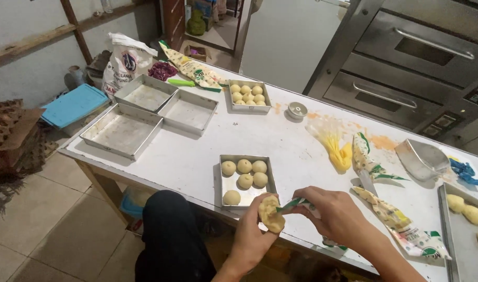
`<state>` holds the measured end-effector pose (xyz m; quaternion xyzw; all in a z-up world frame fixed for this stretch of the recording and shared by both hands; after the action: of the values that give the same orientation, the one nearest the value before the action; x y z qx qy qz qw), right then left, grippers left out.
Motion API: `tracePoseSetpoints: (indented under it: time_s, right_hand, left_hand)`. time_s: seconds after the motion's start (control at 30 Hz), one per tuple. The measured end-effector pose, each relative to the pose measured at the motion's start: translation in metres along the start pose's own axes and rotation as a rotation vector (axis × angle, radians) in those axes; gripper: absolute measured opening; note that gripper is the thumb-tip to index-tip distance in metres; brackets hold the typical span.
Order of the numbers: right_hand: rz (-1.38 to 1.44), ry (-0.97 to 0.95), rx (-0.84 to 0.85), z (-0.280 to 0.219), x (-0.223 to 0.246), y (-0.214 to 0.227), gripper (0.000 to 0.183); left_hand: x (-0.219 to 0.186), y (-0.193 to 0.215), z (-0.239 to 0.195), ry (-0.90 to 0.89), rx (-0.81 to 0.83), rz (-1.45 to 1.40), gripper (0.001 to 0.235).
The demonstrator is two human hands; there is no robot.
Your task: The person takes small dough balls from a tray, flattens them, and fills them with a cream from a piping bag. They then seal the dough into balls and place them into a square metal baking pan.
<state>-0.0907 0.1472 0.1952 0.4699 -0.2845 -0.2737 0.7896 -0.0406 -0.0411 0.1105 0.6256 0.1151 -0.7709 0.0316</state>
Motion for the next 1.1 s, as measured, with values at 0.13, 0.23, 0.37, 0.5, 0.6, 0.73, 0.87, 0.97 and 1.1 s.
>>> tracePoseSetpoints:
  time_s: [0.13, 0.23, 0.37, 0.5, 0.6, 0.73, 0.87, 0.97, 1.1]
  right_hand:
    - [-0.01, 0.013, -0.062, 0.001, 0.002, 0.003, 0.02]
    - [-0.014, 0.036, -0.09, 0.0, 0.001, 0.004, 0.018]
    - [-0.017, 0.044, -0.1, 0.0, -0.005, 0.005, 0.02]
    - [-0.115, -0.21, 0.076, 0.021, -0.02, 0.011, 0.032]
    - [-0.389, -0.561, 0.395, 0.032, -0.036, 0.009, 0.079]
    - [-0.266, -0.343, 0.136, 0.011, -0.058, -0.02, 0.088]
    - [0.256, -0.07, -0.423, -0.026, 0.03, -0.016, 0.036]
    - [0.153, 0.08, -0.497, -0.04, 0.049, -0.044, 0.017]
    - [0.361, -0.188, -0.665, -0.047, 0.053, -0.056, 0.011]
  left_hand:
    - [-0.004, -0.003, 0.001, 0.026, -0.004, -0.004, 0.048]
    - [-0.007, -0.004, -0.001, 0.03, 0.006, -0.026, 0.047]
    - [-0.007, -0.007, -0.002, 0.081, 0.041, -0.091, 0.053]
    - [0.004, -0.004, 0.002, 0.167, -0.021, -0.201, 0.054]
    - [0.006, -0.001, 0.0, 0.168, -0.04, -0.274, 0.053]
    - [0.01, 0.004, 0.001, 0.145, -0.043, -0.26, 0.058]
    - [0.011, 0.004, -0.002, 0.138, -0.035, -0.249, 0.057]
    - [0.008, 0.0, -0.006, 0.068, -0.024, -0.158, 0.06]
    - [0.01, 0.001, -0.01, -0.087, -0.039, -0.104, 0.042]
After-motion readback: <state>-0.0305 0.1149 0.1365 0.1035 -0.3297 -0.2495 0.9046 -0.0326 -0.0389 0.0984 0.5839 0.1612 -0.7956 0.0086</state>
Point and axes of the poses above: each hand's wrist, its own z-axis towards the middle knuckle, its own y-axis out of the back of the hand, x = y × z, the point moved 2 cm from there along z, towards the middle knuckle, and after that the axes turned 12 degrees about -x, right-handed, at the moved point
